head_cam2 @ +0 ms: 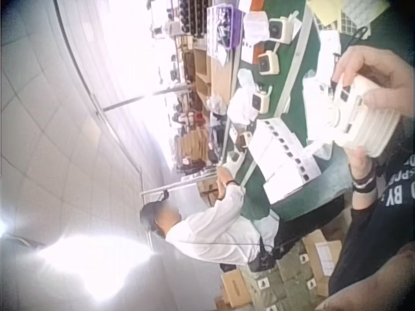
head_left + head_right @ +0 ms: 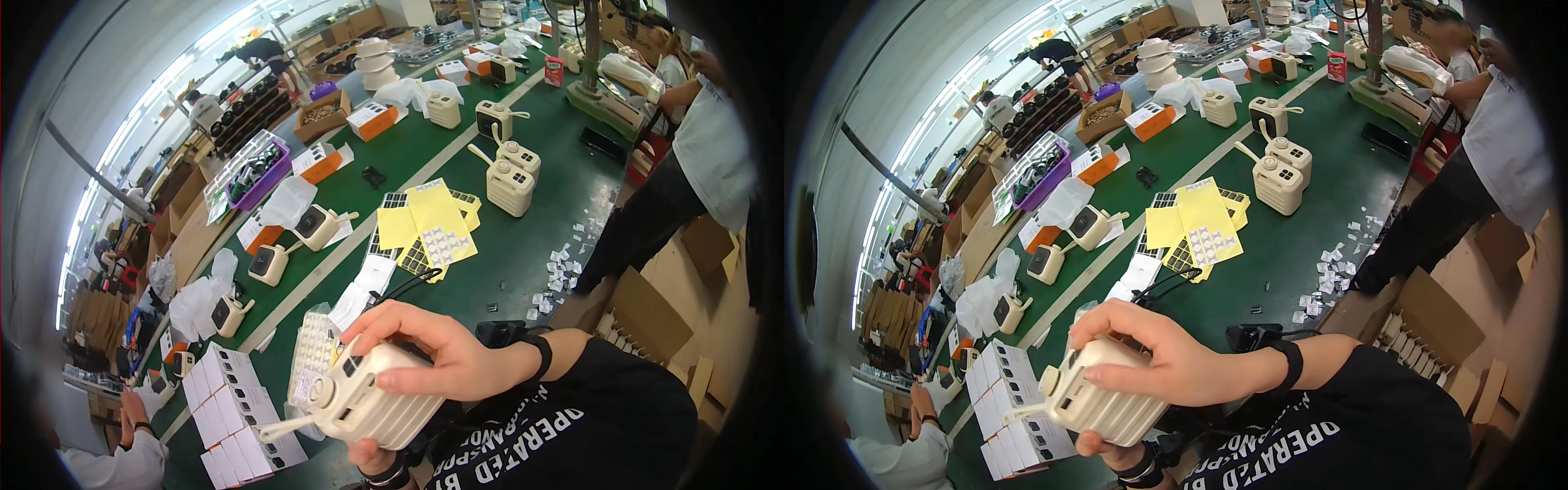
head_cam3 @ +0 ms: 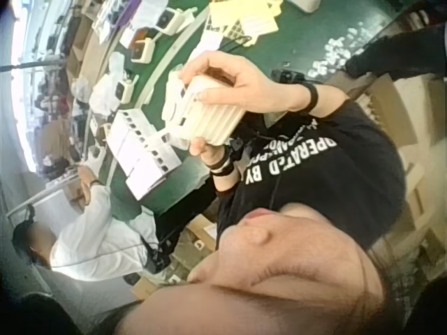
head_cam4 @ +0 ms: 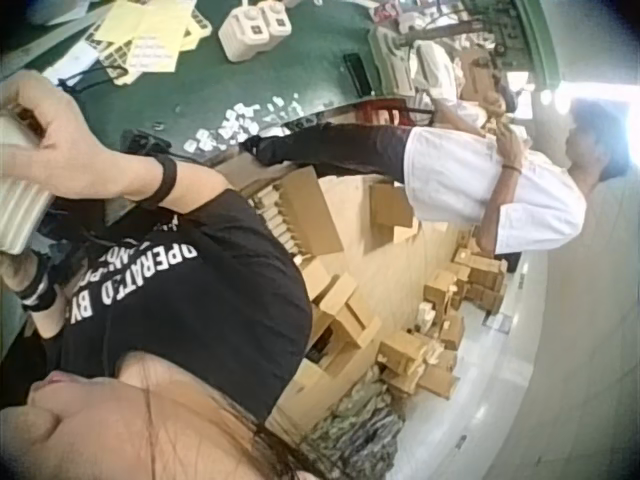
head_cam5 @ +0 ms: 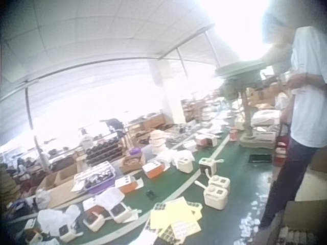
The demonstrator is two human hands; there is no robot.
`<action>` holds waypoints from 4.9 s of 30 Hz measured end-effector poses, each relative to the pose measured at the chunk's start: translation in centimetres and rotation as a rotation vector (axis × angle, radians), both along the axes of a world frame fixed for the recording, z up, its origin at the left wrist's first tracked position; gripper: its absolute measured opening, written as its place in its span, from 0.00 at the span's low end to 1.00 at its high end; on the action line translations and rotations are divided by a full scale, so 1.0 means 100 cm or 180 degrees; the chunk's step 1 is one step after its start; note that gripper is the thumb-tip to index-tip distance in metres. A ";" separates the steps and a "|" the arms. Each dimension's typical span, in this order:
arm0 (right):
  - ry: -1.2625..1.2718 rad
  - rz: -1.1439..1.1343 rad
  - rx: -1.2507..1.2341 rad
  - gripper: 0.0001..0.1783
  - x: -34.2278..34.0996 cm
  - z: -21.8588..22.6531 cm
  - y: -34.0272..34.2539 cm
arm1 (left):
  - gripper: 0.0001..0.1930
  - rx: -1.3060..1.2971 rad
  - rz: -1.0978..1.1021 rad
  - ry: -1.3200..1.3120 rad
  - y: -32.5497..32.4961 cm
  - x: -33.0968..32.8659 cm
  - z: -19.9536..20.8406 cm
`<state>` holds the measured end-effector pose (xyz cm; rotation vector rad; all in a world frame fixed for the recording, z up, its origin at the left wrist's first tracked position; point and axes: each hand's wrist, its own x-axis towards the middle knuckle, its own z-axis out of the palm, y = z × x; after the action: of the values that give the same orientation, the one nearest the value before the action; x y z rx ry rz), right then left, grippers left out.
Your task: Inspecting, labeling, and assembling small cream-colored electronic radio devices on a factory assembly line.
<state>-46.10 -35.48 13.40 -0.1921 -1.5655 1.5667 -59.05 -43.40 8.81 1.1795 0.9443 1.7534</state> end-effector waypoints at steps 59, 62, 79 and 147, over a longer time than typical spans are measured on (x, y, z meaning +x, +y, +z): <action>-0.3996 -0.2628 0.0837 0.60 -0.115 -0.114 0.309 | 0.24 -0.0850 0.1358 0.0237 -0.029 -0.107 0.011; -0.4267 -0.3013 0.1272 0.56 -0.120 -0.138 0.317 | 0.23 -0.0884 0.1281 0.0283 -0.029 -0.103 0.011; -0.0641 -0.1291 0.5725 0.25 -0.040 -0.014 0.056 | 0.49 0.0263 0.0632 0.1245 -0.011 -0.082 0.006; -0.0580 -0.1478 0.2583 0.45 -0.035 -0.007 -0.027 | 0.35 -0.0458 0.0175 -0.0479 -0.014 -0.046 0.002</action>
<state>-49.58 -38.14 12.65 -0.2219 -1.9969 0.5034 -63.63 -44.77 9.06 0.9247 1.0023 1.7592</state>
